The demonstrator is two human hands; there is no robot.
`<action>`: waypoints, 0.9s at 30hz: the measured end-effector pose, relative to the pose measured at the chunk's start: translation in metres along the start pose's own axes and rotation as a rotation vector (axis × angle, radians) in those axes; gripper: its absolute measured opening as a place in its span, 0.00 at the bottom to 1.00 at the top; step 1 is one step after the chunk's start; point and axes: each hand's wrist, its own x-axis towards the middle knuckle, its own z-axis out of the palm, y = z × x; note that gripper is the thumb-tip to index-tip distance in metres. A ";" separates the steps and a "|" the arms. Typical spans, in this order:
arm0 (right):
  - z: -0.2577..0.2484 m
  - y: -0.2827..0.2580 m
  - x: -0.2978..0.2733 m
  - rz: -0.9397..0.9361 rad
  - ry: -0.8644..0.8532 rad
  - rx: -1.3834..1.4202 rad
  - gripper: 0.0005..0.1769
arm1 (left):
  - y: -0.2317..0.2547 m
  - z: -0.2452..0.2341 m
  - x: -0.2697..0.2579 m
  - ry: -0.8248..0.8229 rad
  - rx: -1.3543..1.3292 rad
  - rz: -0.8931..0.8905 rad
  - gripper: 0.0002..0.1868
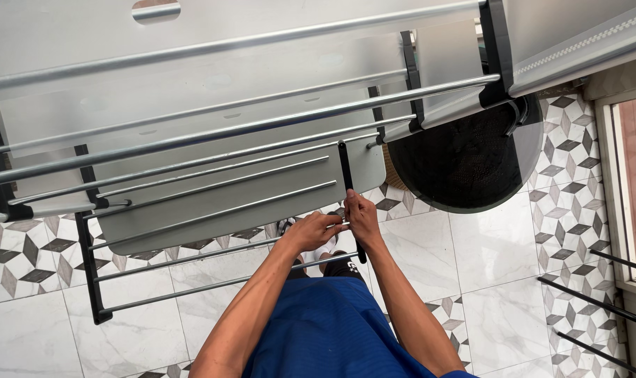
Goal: The person disassembles a metal clothes drying rack by removing multiple horizontal bars and plastic end caps. The person places the removed parts on a nearby round glass table.
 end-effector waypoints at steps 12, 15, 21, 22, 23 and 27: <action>0.008 -0.007 0.001 0.208 0.161 -0.182 0.37 | -0.020 0.031 -0.006 0.189 0.272 0.141 0.19; 0.006 0.001 -0.006 0.335 0.142 -0.164 0.37 | -0.027 0.034 -0.007 0.185 0.248 0.191 0.18; -0.007 0.038 -0.025 0.042 0.070 -0.003 0.36 | -0.023 0.026 -0.005 -0.009 -0.005 0.114 0.18; -0.011 0.044 -0.029 0.086 0.056 0.096 0.34 | -0.020 0.019 -0.002 0.006 -0.052 0.142 0.18; -0.016 0.049 -0.035 0.131 0.045 0.197 0.32 | -0.017 0.012 -0.002 0.017 -0.099 0.170 0.19; -0.028 0.062 -0.055 0.197 0.029 0.251 0.31 | -0.012 -0.033 0.003 0.110 -0.129 0.031 0.22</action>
